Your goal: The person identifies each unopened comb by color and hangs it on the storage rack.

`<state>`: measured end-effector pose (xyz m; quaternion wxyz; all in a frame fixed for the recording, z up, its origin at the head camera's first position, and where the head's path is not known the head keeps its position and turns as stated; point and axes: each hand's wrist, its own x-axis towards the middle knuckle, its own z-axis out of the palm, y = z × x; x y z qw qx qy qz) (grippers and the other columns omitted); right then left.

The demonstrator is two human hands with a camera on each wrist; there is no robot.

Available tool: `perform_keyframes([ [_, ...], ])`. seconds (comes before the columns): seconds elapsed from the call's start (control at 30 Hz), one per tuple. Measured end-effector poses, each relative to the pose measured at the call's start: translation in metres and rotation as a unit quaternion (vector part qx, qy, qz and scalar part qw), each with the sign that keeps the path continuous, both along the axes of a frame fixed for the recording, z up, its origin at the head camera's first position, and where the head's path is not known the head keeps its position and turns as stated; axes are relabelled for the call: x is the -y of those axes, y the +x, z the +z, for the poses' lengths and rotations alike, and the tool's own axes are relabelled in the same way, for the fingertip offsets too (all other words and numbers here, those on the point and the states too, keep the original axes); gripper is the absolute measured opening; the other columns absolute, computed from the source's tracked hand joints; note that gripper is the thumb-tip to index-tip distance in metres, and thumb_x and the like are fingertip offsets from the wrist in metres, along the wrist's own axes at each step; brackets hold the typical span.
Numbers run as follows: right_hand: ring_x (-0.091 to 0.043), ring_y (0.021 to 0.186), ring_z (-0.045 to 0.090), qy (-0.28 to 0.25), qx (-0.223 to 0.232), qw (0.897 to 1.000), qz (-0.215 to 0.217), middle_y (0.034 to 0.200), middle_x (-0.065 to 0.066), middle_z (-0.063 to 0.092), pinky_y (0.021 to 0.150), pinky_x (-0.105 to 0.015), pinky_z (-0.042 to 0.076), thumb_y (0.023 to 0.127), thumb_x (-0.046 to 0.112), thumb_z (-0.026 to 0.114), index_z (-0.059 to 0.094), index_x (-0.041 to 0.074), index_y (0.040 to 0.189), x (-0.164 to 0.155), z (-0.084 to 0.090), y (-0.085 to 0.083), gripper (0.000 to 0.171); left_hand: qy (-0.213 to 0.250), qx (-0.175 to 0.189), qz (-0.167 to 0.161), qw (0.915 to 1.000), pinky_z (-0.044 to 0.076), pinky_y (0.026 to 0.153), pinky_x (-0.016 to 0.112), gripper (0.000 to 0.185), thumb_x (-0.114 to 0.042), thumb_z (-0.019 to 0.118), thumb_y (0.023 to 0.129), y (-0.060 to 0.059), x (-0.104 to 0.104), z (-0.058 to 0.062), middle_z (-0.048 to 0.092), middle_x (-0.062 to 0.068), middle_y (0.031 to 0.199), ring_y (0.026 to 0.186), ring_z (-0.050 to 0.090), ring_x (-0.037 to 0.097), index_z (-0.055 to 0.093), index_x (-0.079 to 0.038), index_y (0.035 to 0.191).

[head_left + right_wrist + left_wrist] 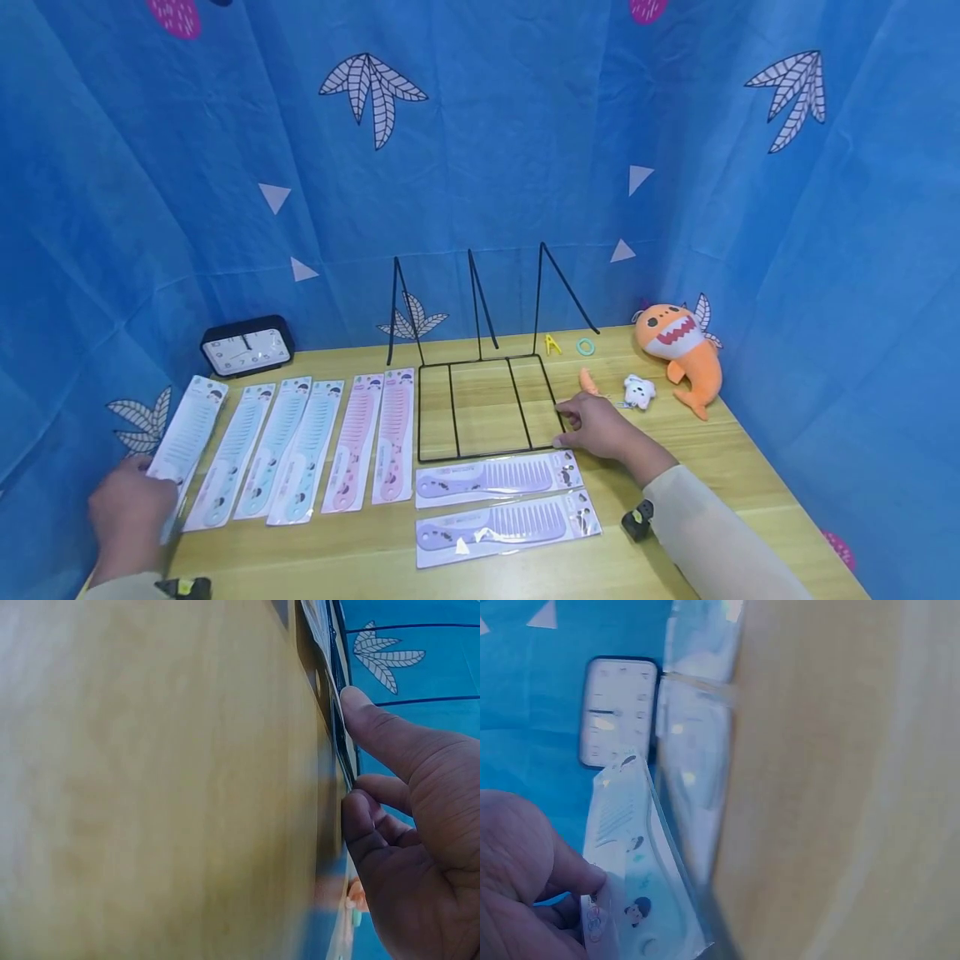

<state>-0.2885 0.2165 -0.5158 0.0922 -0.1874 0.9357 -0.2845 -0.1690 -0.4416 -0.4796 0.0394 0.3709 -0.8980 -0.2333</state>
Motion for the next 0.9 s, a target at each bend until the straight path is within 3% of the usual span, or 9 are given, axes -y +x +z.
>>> perform_keyframes([
  [0.2, -0.018, 0.091, 0.052, 0.001, -0.002, 1.000, 0.004, 0.099, -0.003, 0.058, 0.081, -0.037, 0.047, 0.091, 0.027, 0.091, 0.066, -0.004, 0.145, 0.000, 0.000, -0.001, 0.066, 0.004, -0.048, 0.001, 0.9989, 0.043, 0.101, 0.071, 0.062, -0.003, 0.055, 0.094, 0.005, -0.006, 0.021, 0.048, 0.046, 0.138, 0.124, 0.048, 0.062, 0.038, 0.018, 0.151],
  [0.4, -0.017, 0.091, 0.052, 0.009, -0.006, 1.000, 0.004, 0.099, -0.003, 0.059, 0.081, -0.037, 0.048, 0.091, 0.028, 0.091, 0.067, -0.003, 0.144, -0.001, -0.001, -0.001, 0.067, 0.060, -0.108, 0.002, 0.9924, 0.046, 0.097, 0.069, 0.060, -0.004, 0.045, 0.103, 0.002, -0.029, 0.044, 0.047, 0.042, 0.150, 0.132, 0.048, 0.060, 0.034, 0.010, 0.160],
  [0.53, -0.018, 0.093, 0.052, 0.001, -0.003, 1.000, 0.006, 0.101, -0.004, 0.059, 0.082, -0.037, 0.047, 0.091, 0.028, 0.091, 0.066, -0.005, 0.144, -0.001, -0.002, -0.001, 0.067, 0.099, -0.147, -0.042, 0.9834, 0.053, 0.096, 0.069, 0.056, -0.010, 0.041, 0.110, 0.001, -0.048, 0.055, 0.044, 0.042, 0.158, 0.139, 0.050, 0.062, 0.031, 0.008, 0.162],
  [0.7, -0.017, 0.092, 0.053, 0.006, -0.010, 1.000, 0.005, 0.100, -0.002, 0.060, 0.083, -0.037, 0.049, 0.090, 0.027, 0.092, 0.067, -0.002, 0.145, -0.001, -0.003, -0.002, 0.067, 0.156, -0.156, -0.090, 0.9712, 0.048, 0.111, 0.074, 0.056, -0.019, 0.042, 0.117, 0.001, -0.074, 0.064, 0.034, 0.037, 0.169, 0.148, 0.044, 0.063, 0.026, 0.003, 0.166],
  [0.9, -0.016, 0.091, 0.053, 0.005, -0.012, 1.000, 0.006, 0.099, -0.002, 0.060, 0.081, -0.036, 0.048, 0.090, 0.026, 0.092, 0.066, -0.002, 0.145, -0.001, -0.003, -0.001, 0.067, 0.187, -0.173, -0.135, 0.9575, 0.047, 0.111, 0.070, 0.054, -0.017, 0.050, 0.116, 0.000, -0.100, 0.067, 0.037, 0.031, 0.171, 0.150, 0.045, 0.058, 0.032, 0.000, 0.164],
])
